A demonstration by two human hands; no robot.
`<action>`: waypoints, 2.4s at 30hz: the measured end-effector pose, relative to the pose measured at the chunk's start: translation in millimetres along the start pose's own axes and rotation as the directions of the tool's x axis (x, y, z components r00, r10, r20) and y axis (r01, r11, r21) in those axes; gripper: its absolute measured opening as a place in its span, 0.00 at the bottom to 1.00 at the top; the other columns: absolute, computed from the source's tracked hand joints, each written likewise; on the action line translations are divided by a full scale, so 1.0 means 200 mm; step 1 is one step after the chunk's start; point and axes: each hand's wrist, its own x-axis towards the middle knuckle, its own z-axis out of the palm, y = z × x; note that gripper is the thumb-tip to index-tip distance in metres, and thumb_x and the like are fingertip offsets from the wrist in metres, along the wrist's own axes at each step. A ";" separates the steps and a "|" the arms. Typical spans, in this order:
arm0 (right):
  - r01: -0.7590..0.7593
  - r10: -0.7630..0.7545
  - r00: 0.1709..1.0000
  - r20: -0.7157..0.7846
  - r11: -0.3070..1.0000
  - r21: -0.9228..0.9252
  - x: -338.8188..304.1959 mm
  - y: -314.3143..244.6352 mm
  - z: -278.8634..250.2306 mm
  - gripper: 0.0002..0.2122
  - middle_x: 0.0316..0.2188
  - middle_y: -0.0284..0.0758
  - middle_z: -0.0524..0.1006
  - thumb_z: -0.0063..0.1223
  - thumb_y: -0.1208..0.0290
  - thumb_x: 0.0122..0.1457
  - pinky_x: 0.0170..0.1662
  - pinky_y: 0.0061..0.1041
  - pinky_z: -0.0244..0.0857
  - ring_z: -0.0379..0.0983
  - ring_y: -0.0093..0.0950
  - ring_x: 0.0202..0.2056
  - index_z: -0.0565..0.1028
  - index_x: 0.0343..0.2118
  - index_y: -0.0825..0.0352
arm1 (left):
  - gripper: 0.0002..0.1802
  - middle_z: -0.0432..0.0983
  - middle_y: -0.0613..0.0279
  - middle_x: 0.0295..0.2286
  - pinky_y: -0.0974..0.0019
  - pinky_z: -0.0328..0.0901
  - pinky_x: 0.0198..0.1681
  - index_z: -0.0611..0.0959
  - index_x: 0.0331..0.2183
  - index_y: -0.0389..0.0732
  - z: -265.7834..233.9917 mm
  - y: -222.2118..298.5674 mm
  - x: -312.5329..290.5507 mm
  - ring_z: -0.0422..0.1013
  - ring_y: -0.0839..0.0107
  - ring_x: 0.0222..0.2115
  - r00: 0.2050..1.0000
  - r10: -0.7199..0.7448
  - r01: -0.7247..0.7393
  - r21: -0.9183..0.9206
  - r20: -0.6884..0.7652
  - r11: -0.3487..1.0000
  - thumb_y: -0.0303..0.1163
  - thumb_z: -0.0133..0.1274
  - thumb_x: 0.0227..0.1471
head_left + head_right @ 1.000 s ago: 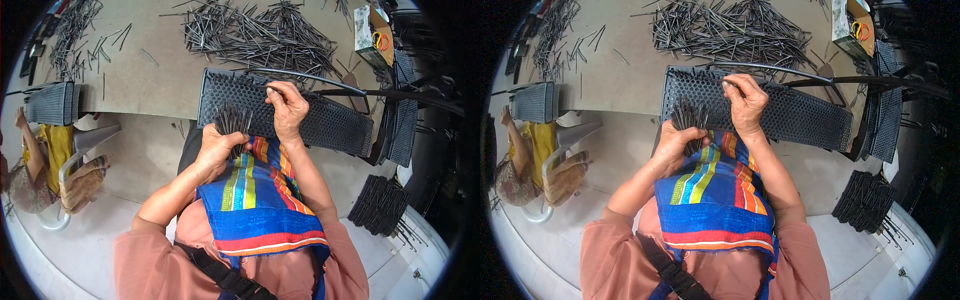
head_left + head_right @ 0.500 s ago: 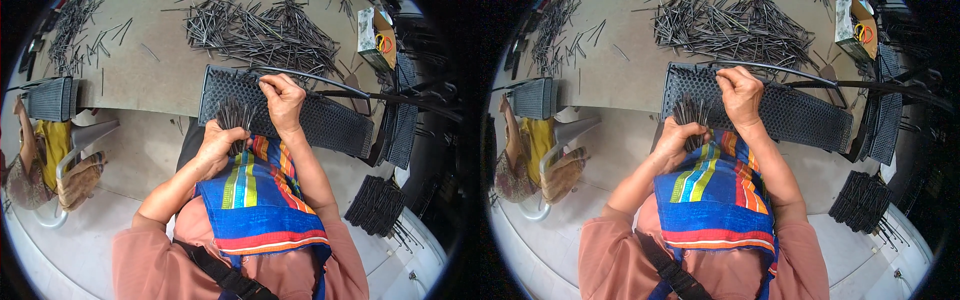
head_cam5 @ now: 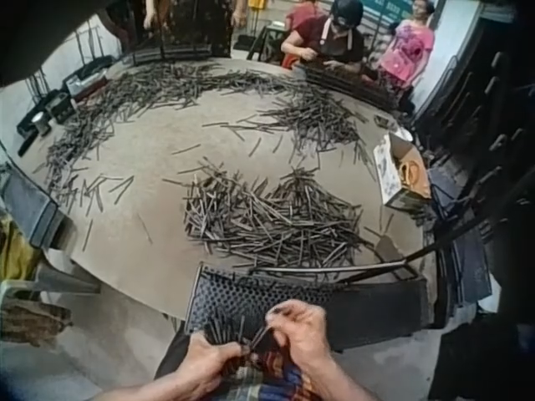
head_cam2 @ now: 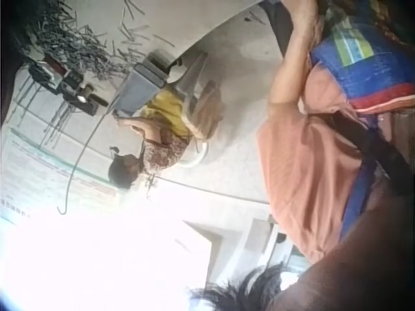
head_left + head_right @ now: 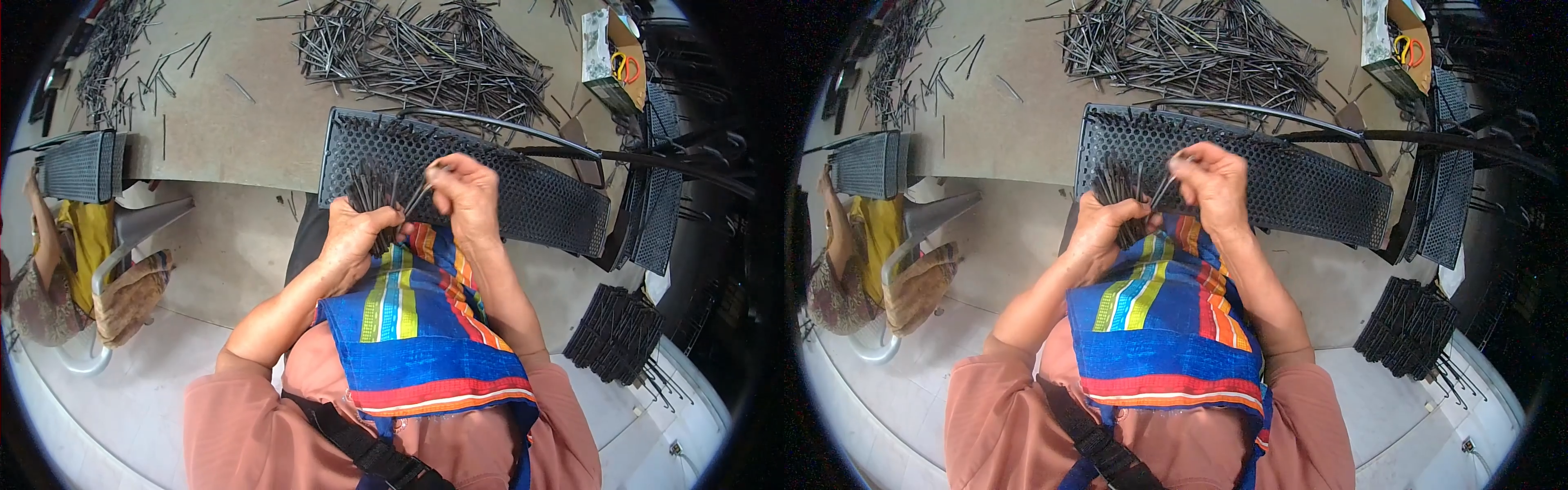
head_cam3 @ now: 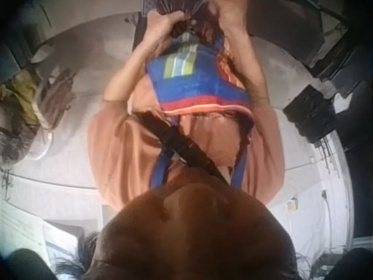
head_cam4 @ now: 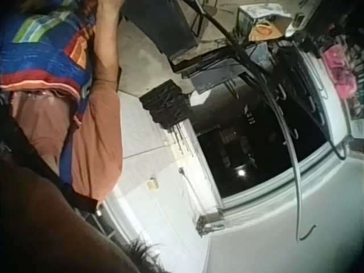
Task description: Manually inserting metal rods into a perforated grid to assemble a radiator core.
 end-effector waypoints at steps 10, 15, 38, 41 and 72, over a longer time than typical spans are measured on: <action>0.579 -0.661 0.724 -0.194 0.737 -0.350 0.14 0.01 -0.05 0.05 0.26 0.26 0.75 0.62 0.82 0.53 0.23 0.10 0.54 0.63 0.10 0.21 0.80 0.33 0.70 | 0.04 0.77 0.60 0.22 0.70 0.69 0.24 0.79 0.27 0.34 0.01 0.00 0.03 0.73 0.73 0.20 1.000 0.013 -0.013 0.078 0.003 0.997 0.17 0.54 0.45; 0.600 -0.708 0.687 -0.165 0.680 -0.422 0.13 0.00 -0.06 0.05 0.28 0.26 0.76 0.62 0.83 0.52 0.29 0.11 0.59 0.66 0.12 0.27 0.80 0.33 0.71 | 0.10 0.77 0.56 0.26 0.67 0.72 0.27 0.77 0.33 0.32 0.00 0.01 0.04 0.75 0.67 0.23 0.997 -0.072 0.071 0.042 0.024 0.997 0.15 0.55 0.44; 0.541 -0.674 0.732 -0.104 0.667 -0.512 0.13 0.00 -0.05 0.06 0.28 0.29 0.77 0.62 0.83 0.51 0.27 0.12 0.59 0.66 0.13 0.26 0.81 0.33 0.72 | 0.11 0.79 0.54 0.27 0.68 0.73 0.27 0.80 0.32 0.31 0.02 -0.01 0.08 0.76 0.66 0.22 0.991 -0.125 0.123 0.047 0.054 0.991 0.13 0.55 0.42; 0.553 -0.692 0.721 -0.045 0.612 -0.565 0.14 0.01 -0.02 0.06 0.28 0.29 0.76 0.62 0.83 0.50 0.27 0.13 0.58 0.66 0.13 0.26 0.81 0.32 0.71 | 0.11 0.79 0.54 0.26 0.68 0.73 0.26 0.80 0.32 0.31 0.02 -0.01 0.09 0.75 0.67 0.22 0.991 -0.118 0.114 0.058 0.063 0.992 0.13 0.55 0.42; 0.501 -0.522 0.805 -0.283 0.853 -0.149 0.09 -0.07 -0.11 0.04 0.20 0.26 0.74 0.60 0.83 0.53 0.19 0.12 0.51 0.61 0.11 0.17 0.78 0.31 0.69 | 0.07 0.78 0.58 0.24 0.70 0.71 0.24 0.78 0.33 0.33 0.08 0.01 0.04 0.75 0.72 0.21 1.000 -0.024 0.023 0.134 0.011 0.991 0.17 0.55 0.46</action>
